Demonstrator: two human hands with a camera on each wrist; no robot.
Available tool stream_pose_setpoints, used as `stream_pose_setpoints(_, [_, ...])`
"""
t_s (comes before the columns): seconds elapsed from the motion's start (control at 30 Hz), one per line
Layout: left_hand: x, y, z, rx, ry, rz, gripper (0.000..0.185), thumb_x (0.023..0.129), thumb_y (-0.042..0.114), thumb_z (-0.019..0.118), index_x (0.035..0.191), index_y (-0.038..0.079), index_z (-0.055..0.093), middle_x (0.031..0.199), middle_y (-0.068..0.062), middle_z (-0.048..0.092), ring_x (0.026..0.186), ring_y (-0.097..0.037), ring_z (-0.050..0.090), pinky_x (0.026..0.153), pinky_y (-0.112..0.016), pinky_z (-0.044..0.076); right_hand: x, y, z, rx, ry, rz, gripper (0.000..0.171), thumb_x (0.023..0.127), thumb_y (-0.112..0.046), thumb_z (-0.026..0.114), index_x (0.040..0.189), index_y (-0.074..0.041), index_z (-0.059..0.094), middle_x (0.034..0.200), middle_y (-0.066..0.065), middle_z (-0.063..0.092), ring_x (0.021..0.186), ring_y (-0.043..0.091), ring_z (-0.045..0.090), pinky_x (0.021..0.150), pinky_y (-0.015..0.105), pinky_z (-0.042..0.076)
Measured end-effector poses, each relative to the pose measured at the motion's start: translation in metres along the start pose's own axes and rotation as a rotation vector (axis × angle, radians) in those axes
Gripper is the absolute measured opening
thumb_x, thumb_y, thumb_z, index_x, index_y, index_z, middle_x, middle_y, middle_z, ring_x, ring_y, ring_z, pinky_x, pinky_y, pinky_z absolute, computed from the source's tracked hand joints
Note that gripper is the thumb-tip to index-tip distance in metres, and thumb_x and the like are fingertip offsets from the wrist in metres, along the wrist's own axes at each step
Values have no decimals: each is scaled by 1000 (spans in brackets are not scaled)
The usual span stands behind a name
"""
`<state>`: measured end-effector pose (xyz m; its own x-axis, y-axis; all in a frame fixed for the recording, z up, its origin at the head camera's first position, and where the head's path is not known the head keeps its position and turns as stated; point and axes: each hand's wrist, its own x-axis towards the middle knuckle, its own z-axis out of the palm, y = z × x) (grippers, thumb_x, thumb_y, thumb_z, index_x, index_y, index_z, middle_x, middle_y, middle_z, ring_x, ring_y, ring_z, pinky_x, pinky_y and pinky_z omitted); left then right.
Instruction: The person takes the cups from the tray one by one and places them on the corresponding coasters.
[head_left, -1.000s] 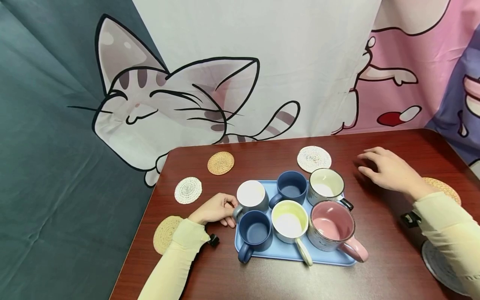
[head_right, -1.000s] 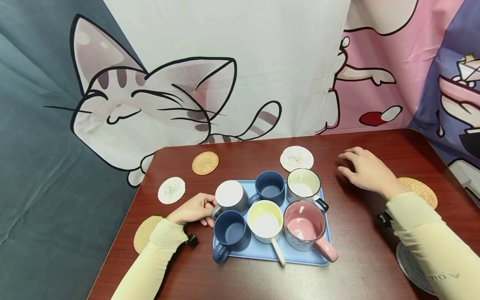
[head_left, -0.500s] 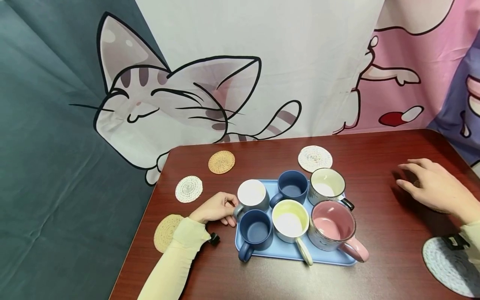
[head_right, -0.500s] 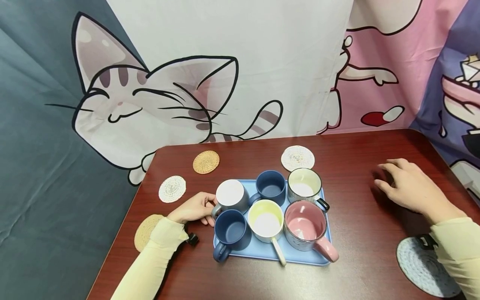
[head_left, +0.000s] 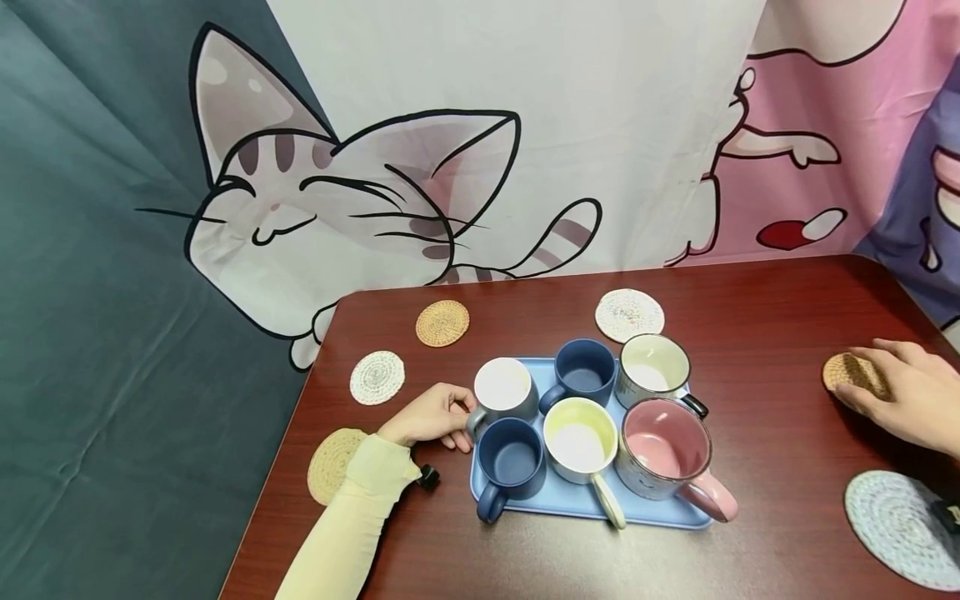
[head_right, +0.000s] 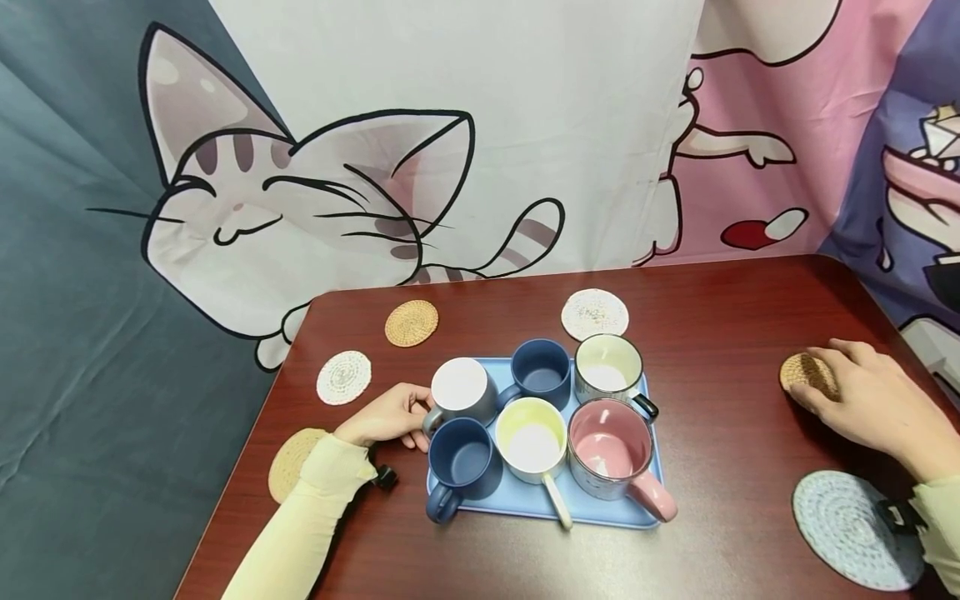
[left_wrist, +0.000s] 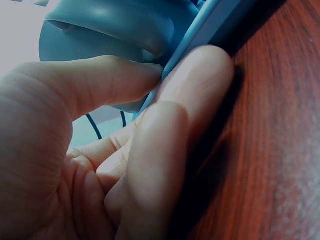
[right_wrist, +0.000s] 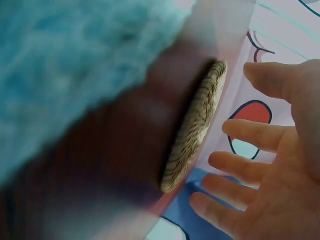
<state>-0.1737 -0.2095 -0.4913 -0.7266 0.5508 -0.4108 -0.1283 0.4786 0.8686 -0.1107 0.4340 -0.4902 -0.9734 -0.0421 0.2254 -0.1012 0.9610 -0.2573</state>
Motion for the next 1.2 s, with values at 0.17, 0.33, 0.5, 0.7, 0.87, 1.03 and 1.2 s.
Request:
stream_pose_setpoints(0.17, [0, 0, 0, 7, -1, 4, 10, 97, 3, 53, 100, 2, 62, 69, -11, 75, 59, -16, 74, 52, -26, 56, -8, 7, 1, 3, -23, 13, 55, 97, -30, 68, 128, 12, 51, 131, 47, 43, 117, 66, 40, 97, 72, 31])
stream_pose_setpoints(0.33, [0, -1, -1, 3, 2, 0, 9, 97, 3, 53, 99, 3, 62, 69, -12, 75, 59, -16, 74, 51, -25, 56, -10, 7, 0, -22, -51, -5, 56, 97, -30, 69, 128, 12, 51, 129, 47, 45, 116, 64, 45, 94, 71, 36])
stream_pose_setpoints(0.5, [0, -1, -1, 4, 3, -4, 9, 97, 4, 54, 99, 3, 62, 69, -11, 75, 59, -15, 74, 52, -25, 56, -6, 5, 0, -62, -74, -23, 57, 95, -30, 72, 126, 13, 53, 127, 47, 47, 113, 64, 49, 93, 72, 40])
stream_pose_setpoints(0.7, [1, -1, 0, 3, -2, -2, 8, 97, 3, 53, 100, 2, 61, 69, -11, 75, 58, -14, 73, 52, -25, 56, 5, 0, 0, -92, -135, -52, 60, 91, -30, 76, 127, 13, 54, 127, 45, 48, 113, 63, 51, 91, 74, 43])
stream_pose_setpoints(0.87, [1, -1, 0, 5, -3, 1, 8, 97, 2, 53, 99, 2, 61, 68, -11, 75, 58, -14, 73, 52, -25, 56, 18, -8, 1, -76, -160, -93, 61, 88, -27, 80, 126, 14, 56, 126, 47, 51, 113, 63, 52, 92, 73, 44])
stream_pose_setpoints(1.03, [0, 0, 0, 8, 1, -8, 9, 97, 3, 54, 99, 3, 62, 69, -11, 75, 59, -15, 74, 52, -25, 56, 29, -20, 3, -61, -161, -124, 59, 87, -25, 80, 127, 13, 58, 126, 46, 53, 111, 66, 54, 91, 74, 45])
stream_pose_setpoints(1.2, [0, 1, 0, 9, 3, -11, 9, 98, 4, 54, 99, 4, 62, 69, -11, 75, 59, -15, 74, 52, -24, 56, 41, -32, 5, -53, -168, -153, 60, 85, -24, 81, 127, 13, 58, 127, 45, 54, 111, 66, 55, 91, 73, 45])
